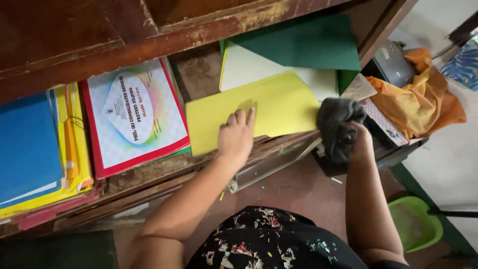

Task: Wipe dust off folders and documents on a shelf using a cloth.

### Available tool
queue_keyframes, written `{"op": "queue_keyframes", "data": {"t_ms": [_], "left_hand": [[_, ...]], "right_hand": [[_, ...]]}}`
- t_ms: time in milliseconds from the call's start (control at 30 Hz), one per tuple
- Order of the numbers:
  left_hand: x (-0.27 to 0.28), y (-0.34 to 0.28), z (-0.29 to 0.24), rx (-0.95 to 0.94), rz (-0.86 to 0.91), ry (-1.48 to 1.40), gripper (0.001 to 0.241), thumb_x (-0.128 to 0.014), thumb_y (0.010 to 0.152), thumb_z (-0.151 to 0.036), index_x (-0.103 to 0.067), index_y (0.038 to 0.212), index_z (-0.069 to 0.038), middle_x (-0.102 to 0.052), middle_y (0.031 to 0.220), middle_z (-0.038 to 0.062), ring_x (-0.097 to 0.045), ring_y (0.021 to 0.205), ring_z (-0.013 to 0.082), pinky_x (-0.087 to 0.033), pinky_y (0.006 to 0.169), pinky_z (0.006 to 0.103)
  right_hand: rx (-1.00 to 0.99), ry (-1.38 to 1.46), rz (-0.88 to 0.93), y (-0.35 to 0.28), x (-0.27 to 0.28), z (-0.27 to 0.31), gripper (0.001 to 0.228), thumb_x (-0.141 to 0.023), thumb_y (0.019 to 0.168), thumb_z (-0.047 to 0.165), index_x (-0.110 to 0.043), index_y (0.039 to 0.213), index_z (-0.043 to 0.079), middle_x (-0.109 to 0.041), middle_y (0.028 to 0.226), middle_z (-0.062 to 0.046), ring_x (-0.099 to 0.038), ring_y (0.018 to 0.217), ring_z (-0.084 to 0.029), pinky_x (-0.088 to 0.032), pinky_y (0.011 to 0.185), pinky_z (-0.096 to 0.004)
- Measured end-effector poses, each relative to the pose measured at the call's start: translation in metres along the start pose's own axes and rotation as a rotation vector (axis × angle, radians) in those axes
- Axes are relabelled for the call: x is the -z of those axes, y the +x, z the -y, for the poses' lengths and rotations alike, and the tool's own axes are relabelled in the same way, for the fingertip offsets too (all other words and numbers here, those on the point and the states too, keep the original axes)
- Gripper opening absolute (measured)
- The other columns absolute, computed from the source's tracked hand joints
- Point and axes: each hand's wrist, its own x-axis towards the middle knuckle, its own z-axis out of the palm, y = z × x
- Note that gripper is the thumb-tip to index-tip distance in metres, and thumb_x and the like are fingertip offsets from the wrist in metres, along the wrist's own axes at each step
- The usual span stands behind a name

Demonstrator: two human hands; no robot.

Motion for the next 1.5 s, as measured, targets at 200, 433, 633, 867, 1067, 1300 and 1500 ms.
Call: {"op": "queue_keyframes", "data": {"t_ms": [200,433,633,867,1067,1300,1500], "left_hand": [[-0.015,0.004,-0.022,0.099,-0.290,0.048,0.046,-0.052,0.092,-0.012,-0.061,0.137,-0.010,-0.058,0.105,0.025,-0.056,0.080,0.0336,-0.053,0.043,0.0392],[-0.004,0.014,-0.032,0.180,-0.299,0.071,0.052,-0.056,0.088,-0.013,-0.056,0.141,-0.014,-0.052,0.113,0.024,-0.052,0.082,0.0365,-0.054,0.043,0.0426],[0.040,0.011,-0.031,0.216,0.031,-0.096,0.060,-0.049,0.094,-0.012,-0.040,0.153,-0.011,-0.046,0.123,0.022,-0.049,0.092,0.0351,-0.057,0.045,0.0445],[0.113,0.014,-0.025,0.260,0.243,-0.385,0.064,-0.046,0.099,-0.004,-0.024,0.159,-0.004,-0.046,0.128,0.024,-0.057,0.100,0.0313,-0.063,0.052,0.0407],[0.046,-0.019,-0.062,0.111,-0.061,-0.099,0.055,-0.046,0.091,-0.018,-0.049,0.144,-0.006,-0.056,0.111,0.017,-0.057,0.088,0.0318,-0.050,0.058,0.0461],[0.029,-0.015,0.003,-0.007,0.178,-0.453,0.069,-0.069,0.090,-0.032,-0.049,0.142,0.008,-0.049,0.142,0.032,-0.051,0.130,0.0484,-0.052,0.092,0.0626],[-0.011,-0.024,0.076,0.635,0.333,-0.997,0.050,-0.076,0.082,-0.046,-0.067,0.121,-0.016,-0.074,0.116,0.012,-0.067,0.117,0.0338,-0.054,0.095,0.0484]], "right_hand": [[-0.057,0.180,-0.100,-0.077,-0.061,-0.026,0.026,-0.088,0.067,0.022,-0.073,0.085,0.010,-0.070,0.074,-0.008,-0.068,0.070,-0.023,-0.056,0.066,-0.038],[-0.067,0.202,-0.055,-0.104,-0.095,-0.070,0.031,-0.087,0.066,0.027,-0.074,0.087,0.009,-0.070,0.074,-0.010,-0.068,0.069,-0.025,-0.055,0.064,-0.040],[-0.082,0.226,-0.027,-0.087,-0.093,-0.062,0.037,-0.087,0.065,0.033,-0.074,0.089,0.008,-0.070,0.075,-0.012,-0.067,0.068,-0.028,-0.054,0.062,-0.042],[-0.096,0.260,0.020,-0.092,-0.105,-0.085,0.044,-0.086,0.064,0.039,-0.075,0.091,0.006,-0.071,0.076,-0.014,-0.067,0.067,-0.031,-0.053,0.059,-0.045],[0.069,0.107,0.253,-0.159,-0.162,-0.076,0.048,-0.087,0.081,0.024,-0.068,0.120,0.003,-0.072,0.097,-0.018,-0.073,0.083,-0.034,-0.062,0.072,-0.052],[-0.186,0.113,0.239,-0.174,-0.143,-0.032,0.035,-0.087,0.076,0.017,-0.071,0.101,-0.001,-0.076,0.089,-0.022,-0.078,0.082,-0.036,-0.063,0.077,-0.049],[-0.215,-0.016,0.274,-0.096,-0.131,-0.043,0.044,-0.090,0.071,0.036,-0.075,0.096,0.002,-0.078,0.090,-0.016,-0.079,0.079,-0.029,-0.064,0.078,-0.044]]}}
